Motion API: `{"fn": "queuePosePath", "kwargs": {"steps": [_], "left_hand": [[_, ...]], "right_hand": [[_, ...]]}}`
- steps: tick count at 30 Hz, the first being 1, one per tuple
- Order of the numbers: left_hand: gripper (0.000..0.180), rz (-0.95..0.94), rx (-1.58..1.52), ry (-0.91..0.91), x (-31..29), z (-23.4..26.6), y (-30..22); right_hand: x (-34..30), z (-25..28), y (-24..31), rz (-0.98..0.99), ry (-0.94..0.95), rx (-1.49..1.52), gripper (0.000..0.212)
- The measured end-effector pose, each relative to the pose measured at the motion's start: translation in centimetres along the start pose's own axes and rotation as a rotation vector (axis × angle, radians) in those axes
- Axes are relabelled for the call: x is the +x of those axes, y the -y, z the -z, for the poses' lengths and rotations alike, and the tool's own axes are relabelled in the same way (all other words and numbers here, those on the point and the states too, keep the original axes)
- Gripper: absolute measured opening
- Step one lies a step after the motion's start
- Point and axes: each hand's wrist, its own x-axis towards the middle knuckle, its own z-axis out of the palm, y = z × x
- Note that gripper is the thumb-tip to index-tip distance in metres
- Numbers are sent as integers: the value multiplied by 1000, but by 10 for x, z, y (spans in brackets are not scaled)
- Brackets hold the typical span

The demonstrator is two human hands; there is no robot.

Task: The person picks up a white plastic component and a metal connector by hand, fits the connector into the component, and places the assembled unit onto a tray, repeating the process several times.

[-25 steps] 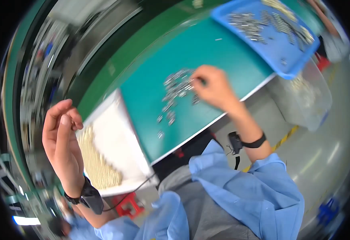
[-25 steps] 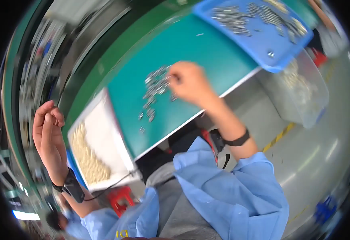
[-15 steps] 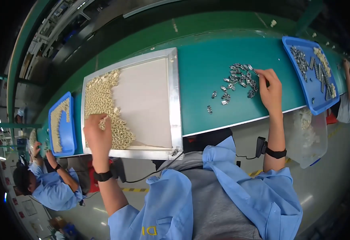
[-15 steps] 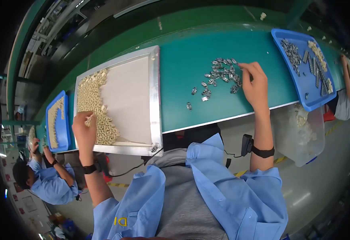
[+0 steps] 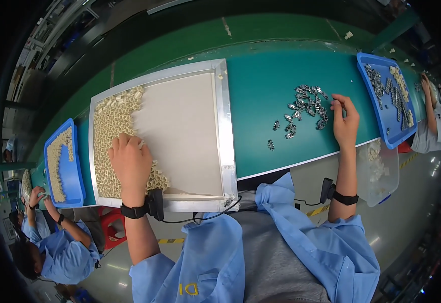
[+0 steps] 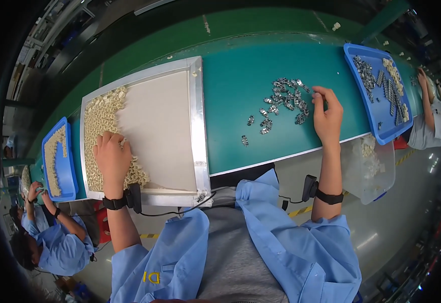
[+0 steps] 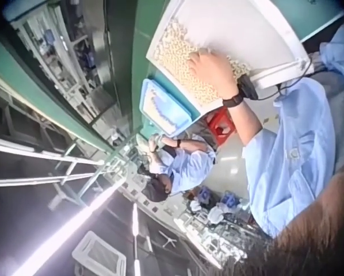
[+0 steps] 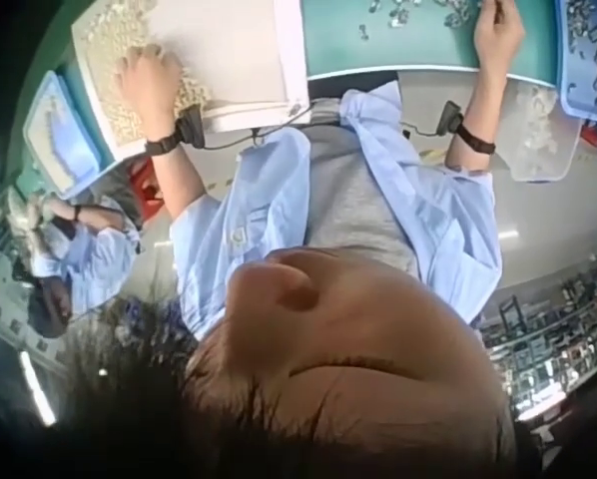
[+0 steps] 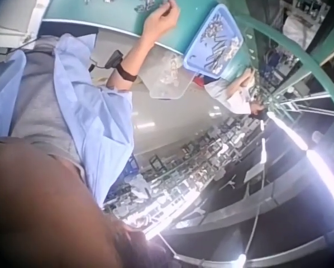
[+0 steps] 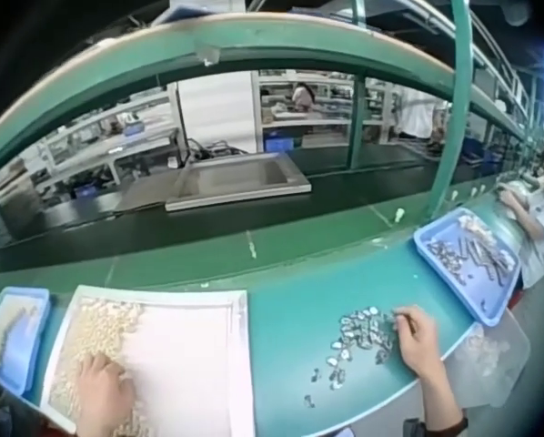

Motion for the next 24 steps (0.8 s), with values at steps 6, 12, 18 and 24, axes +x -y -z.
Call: {"fn": "queuePosePath", "kwargs": {"steps": [6, 12, 18, 24], "left_hand": [[16, -128, -464, -162, 11, 12, -34], [19, -62, -1053, -69, 0, 12, -94], [24, -105, -1510, -11, -11, 9, -128], [24, -125, -1785, 137, -12, 10, -162]], "right_hand": [[13, 0, -13, -45, -53, 128, 13], [27, 1, -31, -37, -60, 97, 10], [24, 4, -30, -116, 5, 218, 9], [19, -24, 74, -18, 352, 819, 17]]}}
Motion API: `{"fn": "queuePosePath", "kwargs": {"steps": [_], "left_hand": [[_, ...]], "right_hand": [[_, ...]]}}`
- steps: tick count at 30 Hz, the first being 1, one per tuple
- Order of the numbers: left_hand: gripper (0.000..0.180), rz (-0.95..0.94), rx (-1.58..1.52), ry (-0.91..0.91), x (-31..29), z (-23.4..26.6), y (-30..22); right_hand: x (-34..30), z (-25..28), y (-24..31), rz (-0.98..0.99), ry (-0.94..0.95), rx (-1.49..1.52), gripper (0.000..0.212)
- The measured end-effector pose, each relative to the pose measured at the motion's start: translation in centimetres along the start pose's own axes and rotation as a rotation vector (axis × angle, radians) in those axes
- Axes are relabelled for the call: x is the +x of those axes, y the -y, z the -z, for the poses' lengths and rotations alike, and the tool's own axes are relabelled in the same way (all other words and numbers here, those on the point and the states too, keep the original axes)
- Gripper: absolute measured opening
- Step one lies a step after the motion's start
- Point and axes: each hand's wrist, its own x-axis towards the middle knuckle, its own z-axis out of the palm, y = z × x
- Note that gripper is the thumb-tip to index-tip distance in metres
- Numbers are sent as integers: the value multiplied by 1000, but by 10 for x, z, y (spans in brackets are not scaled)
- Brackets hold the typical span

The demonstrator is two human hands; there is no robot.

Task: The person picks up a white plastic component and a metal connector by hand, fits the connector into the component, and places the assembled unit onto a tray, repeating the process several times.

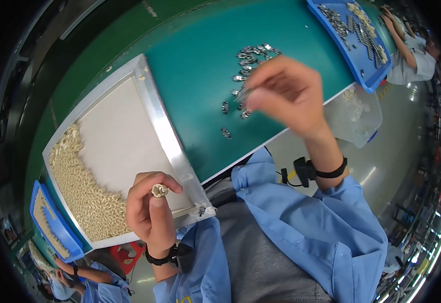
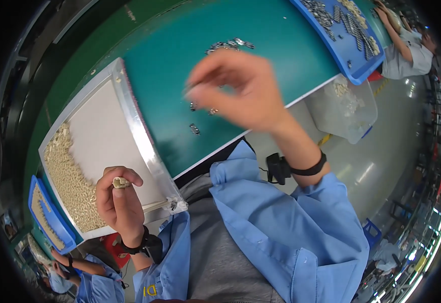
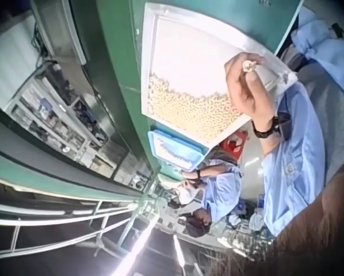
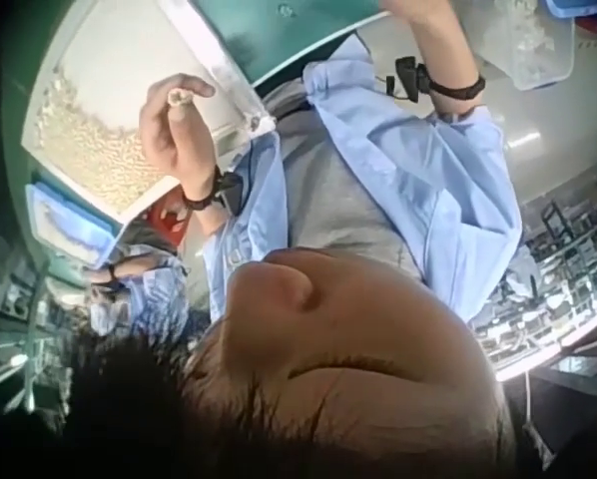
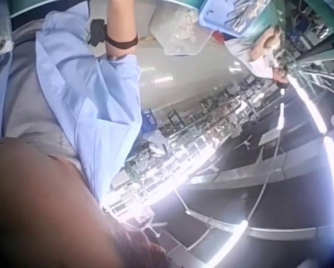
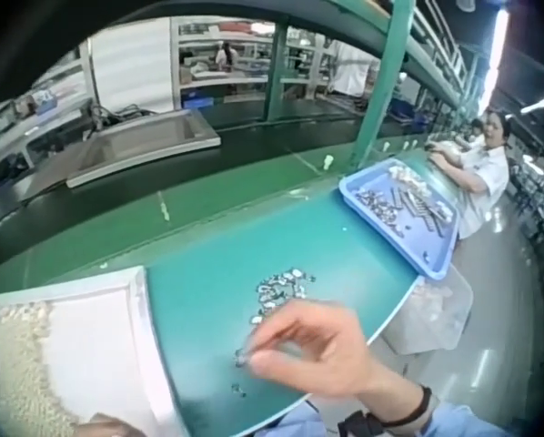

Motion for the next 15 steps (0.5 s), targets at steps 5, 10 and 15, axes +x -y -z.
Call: {"fn": "queuePosePath", "kwargs": {"steps": [5, 10, 15], "left_hand": [[26, 5, 2, -14, 2, -18, 1], [26, 7, 10, 4, 3, -15, 4], [28, 53, -76, 28, 6, -21, -4]], "right_hand": [[8, -52, 18, 114, 320, 97, 21], [10, -63, 18, 127, 397, 137, 19], [6, -64, 14, 60, 357, 199, 18]]}}
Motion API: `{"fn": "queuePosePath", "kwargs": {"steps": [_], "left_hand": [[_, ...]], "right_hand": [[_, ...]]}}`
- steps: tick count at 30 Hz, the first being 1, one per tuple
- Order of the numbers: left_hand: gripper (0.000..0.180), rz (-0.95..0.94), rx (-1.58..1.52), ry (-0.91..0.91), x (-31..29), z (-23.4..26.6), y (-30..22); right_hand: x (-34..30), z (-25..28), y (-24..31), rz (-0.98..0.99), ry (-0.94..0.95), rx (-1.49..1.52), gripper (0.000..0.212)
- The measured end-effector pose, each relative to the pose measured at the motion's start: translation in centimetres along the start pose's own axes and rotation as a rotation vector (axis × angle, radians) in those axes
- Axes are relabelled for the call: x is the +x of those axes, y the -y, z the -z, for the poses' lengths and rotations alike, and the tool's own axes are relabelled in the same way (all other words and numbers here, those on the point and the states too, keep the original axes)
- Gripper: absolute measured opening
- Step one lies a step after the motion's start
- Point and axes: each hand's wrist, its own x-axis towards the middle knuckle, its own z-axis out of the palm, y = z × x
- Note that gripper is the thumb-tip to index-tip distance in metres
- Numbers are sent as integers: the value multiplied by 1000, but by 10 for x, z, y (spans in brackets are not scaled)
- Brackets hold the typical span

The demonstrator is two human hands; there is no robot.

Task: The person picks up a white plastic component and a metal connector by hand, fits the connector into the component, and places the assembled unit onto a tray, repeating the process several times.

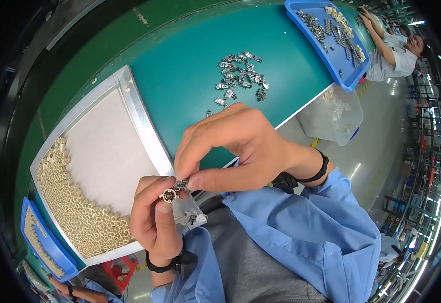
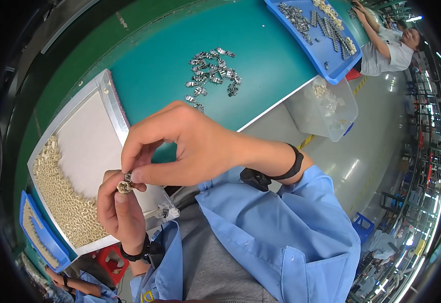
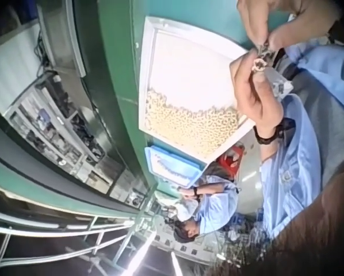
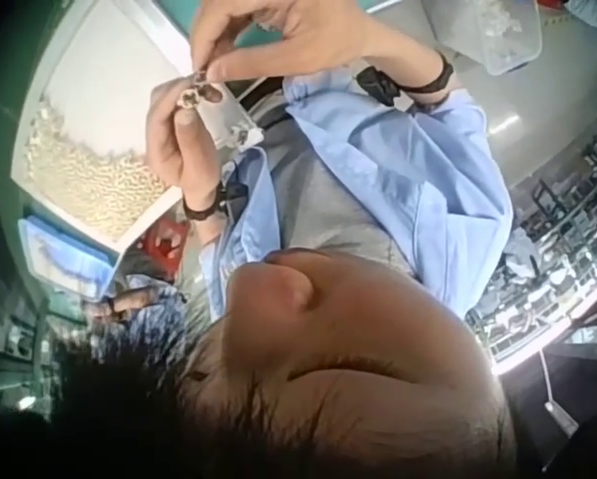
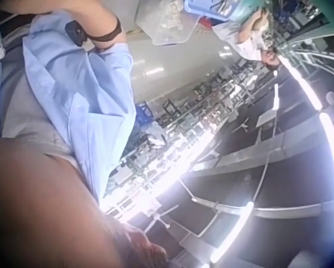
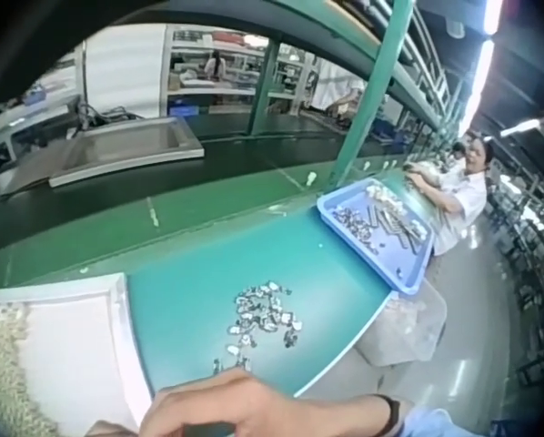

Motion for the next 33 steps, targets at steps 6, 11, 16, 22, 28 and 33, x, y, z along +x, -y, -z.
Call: {"fn": "queuePosePath", "kwargs": {"steps": [6, 11, 16, 22, 28, 33], "left_hand": [[33, 57, -117, 26, 5, -11, -1], [35, 46, -146, 60, 7, -18, 1], [34, 53, -156, 35, 7, -24, 0], [33, 29, -109, 24, 4, -28, 1], [31, 37, -140, 39, 7, -30, -1], [27, 197, -359, -12, 17, -41, -9]], "right_hand": [[1, 5, 13, 48, 19, -107, 16], [-2, 8, 14, 92, 8, -148, 12], [-6, 9, 16, 101, -16, -134, 11], [-12, 9, 19, 95, -25, -140, 11], [-15, 11, 19, 135, -10, -261, 14], [-15, 16, 30, 307, -81, -628, 16]]}}
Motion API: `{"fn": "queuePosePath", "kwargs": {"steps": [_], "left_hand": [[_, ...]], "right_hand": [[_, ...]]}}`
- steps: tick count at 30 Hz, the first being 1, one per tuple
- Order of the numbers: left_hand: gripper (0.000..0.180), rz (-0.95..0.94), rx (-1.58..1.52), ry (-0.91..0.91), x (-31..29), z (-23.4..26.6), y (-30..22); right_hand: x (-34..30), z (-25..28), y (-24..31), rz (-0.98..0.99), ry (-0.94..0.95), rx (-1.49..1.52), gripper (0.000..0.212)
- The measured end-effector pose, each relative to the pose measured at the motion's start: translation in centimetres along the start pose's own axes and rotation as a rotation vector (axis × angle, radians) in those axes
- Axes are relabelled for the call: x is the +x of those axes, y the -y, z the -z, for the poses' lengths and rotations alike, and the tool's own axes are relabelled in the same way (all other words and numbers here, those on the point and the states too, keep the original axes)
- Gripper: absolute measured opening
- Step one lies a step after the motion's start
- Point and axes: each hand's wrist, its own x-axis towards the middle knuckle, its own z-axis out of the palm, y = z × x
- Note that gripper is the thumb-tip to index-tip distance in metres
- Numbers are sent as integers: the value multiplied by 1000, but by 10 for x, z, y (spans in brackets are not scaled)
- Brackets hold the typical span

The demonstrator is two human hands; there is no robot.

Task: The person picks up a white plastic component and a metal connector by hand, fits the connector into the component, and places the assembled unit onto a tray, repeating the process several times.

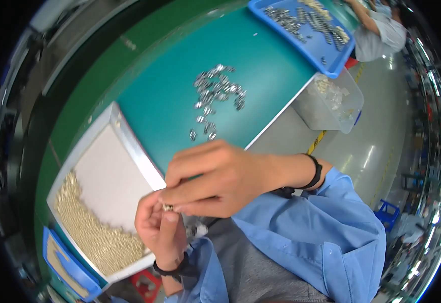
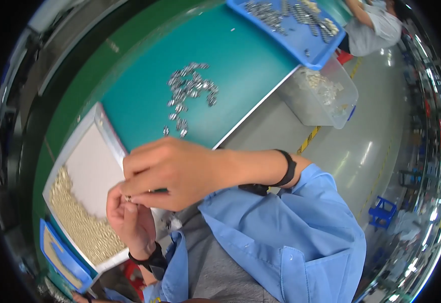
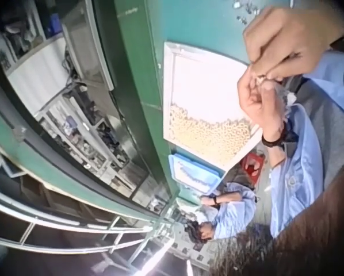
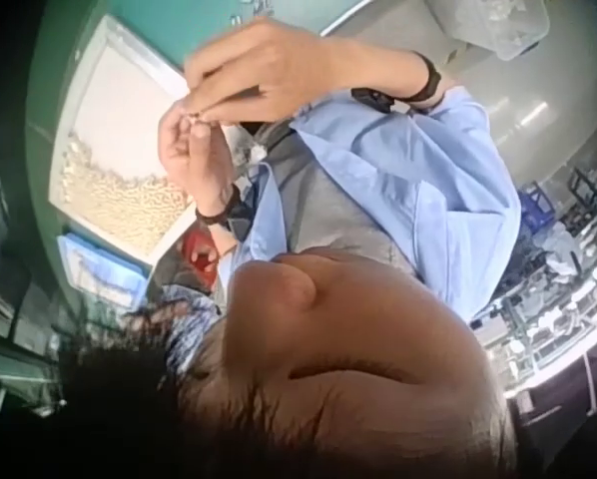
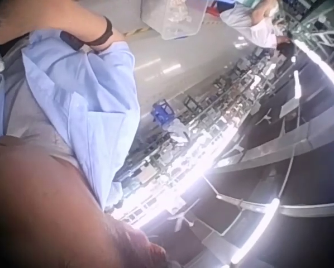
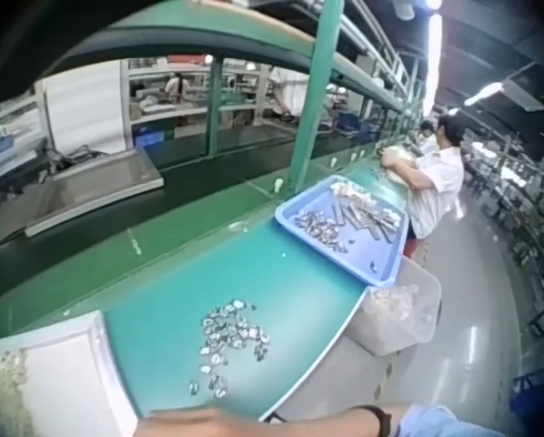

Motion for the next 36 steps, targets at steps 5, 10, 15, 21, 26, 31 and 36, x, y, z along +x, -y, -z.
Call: {"fn": "queuePosePath", "kwargs": {"steps": [5, 10, 15, 21, 26, 31, 36], "left_hand": [[28, 78, 239, 50, 32, -15, -15], [24, -171, 776, 69, 140, -59, -33], [19, -323, 959, 199, 302, -108, 13], [18, -469, 1045, 135, 477, -99, 114], [21, -335, 1153, 125, 497, -122, 145], [33, -376, 1254, 163, 502, -114, 133], [53, -381, 1063, 68, 435, -108, 78]], "right_hand": [[-10, 41, -17, -36, -41, -71, 28], [-54, 128, -71, -127, -116, -620, 34], [-88, 182, -86, -447, -21, -774, 29], [-94, 212, -106, -410, -64, -626, 15], [-109, 229, -116, -398, -194, -365, 5], [-97, 227, -117, -444, -191, -227, 4], [-102, 198, -113, -402, -295, -355, 11]]}}
